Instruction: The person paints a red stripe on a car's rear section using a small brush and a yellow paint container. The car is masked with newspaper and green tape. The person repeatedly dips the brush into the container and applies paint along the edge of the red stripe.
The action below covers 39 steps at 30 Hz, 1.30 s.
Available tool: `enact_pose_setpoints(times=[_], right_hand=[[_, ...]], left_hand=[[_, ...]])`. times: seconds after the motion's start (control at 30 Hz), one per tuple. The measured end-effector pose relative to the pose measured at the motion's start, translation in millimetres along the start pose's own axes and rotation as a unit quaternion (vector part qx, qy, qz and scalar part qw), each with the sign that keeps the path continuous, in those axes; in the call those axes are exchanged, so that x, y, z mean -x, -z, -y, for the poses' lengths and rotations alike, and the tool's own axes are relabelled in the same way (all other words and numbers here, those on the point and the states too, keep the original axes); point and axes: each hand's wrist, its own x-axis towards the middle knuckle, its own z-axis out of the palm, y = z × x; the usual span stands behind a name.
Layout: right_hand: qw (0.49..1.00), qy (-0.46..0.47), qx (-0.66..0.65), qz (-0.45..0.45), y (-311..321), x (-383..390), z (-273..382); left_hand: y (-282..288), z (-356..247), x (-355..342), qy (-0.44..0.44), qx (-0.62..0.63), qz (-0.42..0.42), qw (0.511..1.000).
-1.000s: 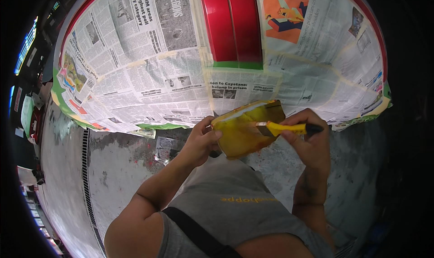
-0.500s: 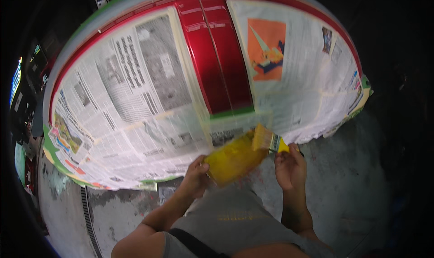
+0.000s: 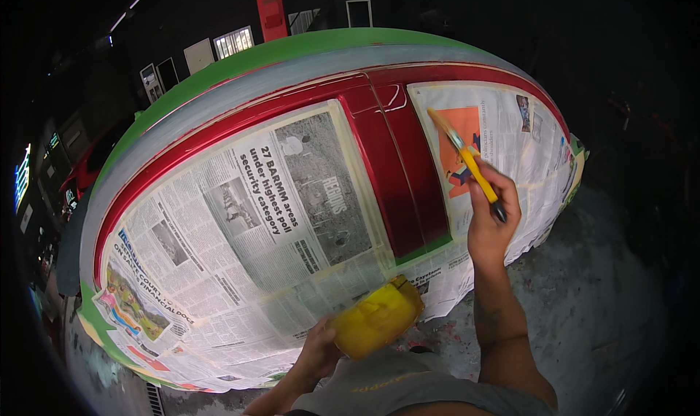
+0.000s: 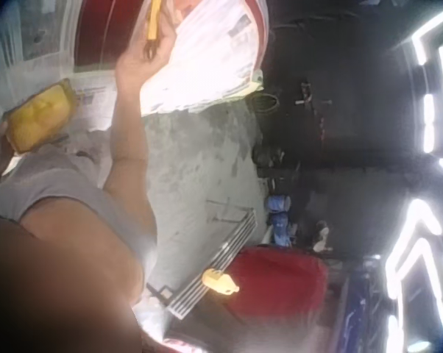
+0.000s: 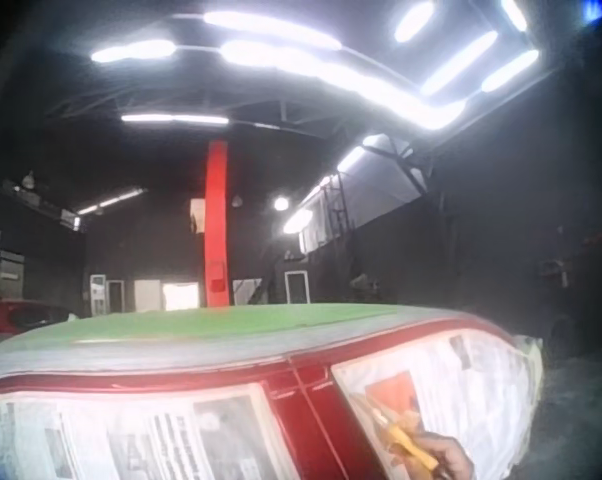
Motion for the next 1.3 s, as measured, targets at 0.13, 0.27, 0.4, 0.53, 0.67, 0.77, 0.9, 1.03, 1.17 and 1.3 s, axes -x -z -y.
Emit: enact_pose_setpoints(times=[0.13, 0.27, 0.4, 0.53, 0.67, 0.77, 0.9, 1.03, 1.17, 1.3], right_hand=[[0.953, 0.179, 0.208, 0.131, -33, -65, -18], [0.928, 0.235, 0.224, 0.181, -56, -97, -32], [0.917, 0.253, 0.227, 0.207, -64, -109, -40], [0.904, 0.29, 0.226, 0.219, -56, -112, -42], [0.909, 0.267, 0.233, 0.219, -51, -116, -40], [0.907, 0.256, 0.238, 0.236, -52, -121, -39], [0.91, 0.264, 0.228, 0.222, -53, -122, -36], [0.901, 0.252, 0.248, 0.252, -50, -121, -33], [0.915, 0.254, 0.225, 0.216, -49, -122, -33], [0.906, 0.258, 0.232, 0.241, -49, -121, -37]], left_hand=[[3, 0, 6, -0.019, 0.003, -0.004, 1.0], [-10, 12, 5, -0.047, 0.05, -0.016, 0.998], [-16, 20, -6, -0.057, 0.074, -0.009, 0.996], [-17, 30, -15, -0.063, 0.091, -0.017, 0.994], [-21, 38, -20, -0.073, 0.094, -0.01, 0.993], [-24, 38, -23, -0.073, 0.091, -0.014, 0.993], [-26, 45, -26, -0.077, 0.101, -0.021, 0.992], [-25, 48, -27, -0.084, 0.085, -0.049, 0.992], [-25, 44, -26, -0.085, 0.096, -0.03, 0.991], [-29, 39, -21, -0.092, 0.074, -0.053, 0.992]])
